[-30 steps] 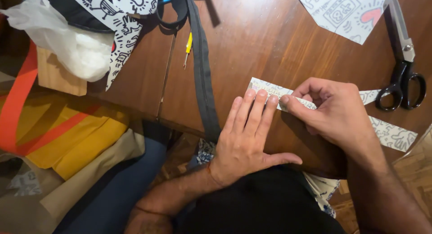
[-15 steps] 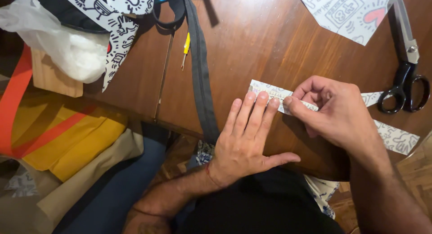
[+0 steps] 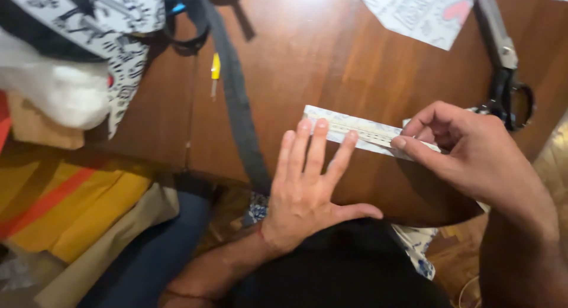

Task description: Measuring, marking, and cutting paper patterns on a wooden table

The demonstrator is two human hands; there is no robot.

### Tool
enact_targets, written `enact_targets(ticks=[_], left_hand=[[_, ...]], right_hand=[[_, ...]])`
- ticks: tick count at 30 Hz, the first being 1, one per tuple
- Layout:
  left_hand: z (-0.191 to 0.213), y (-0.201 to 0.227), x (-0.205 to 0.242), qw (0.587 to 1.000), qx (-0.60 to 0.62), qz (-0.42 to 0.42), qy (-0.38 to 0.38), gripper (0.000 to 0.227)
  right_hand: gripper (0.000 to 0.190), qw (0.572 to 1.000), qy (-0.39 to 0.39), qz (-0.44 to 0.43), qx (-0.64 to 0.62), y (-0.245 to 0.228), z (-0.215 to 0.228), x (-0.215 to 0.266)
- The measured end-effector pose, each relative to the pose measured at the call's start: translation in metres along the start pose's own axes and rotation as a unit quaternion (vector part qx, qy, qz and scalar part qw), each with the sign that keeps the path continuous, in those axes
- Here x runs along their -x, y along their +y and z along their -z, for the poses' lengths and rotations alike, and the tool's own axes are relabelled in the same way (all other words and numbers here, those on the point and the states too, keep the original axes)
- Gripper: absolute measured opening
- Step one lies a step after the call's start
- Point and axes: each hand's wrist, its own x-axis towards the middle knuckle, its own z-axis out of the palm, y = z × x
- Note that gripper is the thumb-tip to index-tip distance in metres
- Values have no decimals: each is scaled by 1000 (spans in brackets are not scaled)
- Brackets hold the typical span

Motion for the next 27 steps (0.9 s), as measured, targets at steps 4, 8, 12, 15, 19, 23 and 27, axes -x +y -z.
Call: enact_targets(ticks=[4, 8, 12, 15, 19, 23, 27], left_hand=[[-5, 3, 1, 1000, -16, -6, -8, 108], [-2, 14, 0, 999, -18, 24, -18, 114], [-7, 24, 0, 998, -38, 43, -18, 119], [-7, 28, 1, 998, -27, 61, -21, 121], [-6, 30, 0, 997, -13, 71, -23, 118], [-7, 29, 0, 997, -11, 70, -19, 114], [-7, 28, 0, 998, -18, 64, -12, 113]], right_hand=[[10, 999, 9, 35, -29, 32, 11, 6], [9, 999, -5, 46, -26, 45, 16, 4], [10, 1000, -28, -5, 2, 39, 19, 9], [11, 999, -21, 8, 33, 45, 17, 14], [12, 1000, -8, 1, 23, 59, 18, 13], [26, 961, 15, -6, 277, 85, 29, 14], [22, 988, 73, 90, 103, 149, 37, 32]])
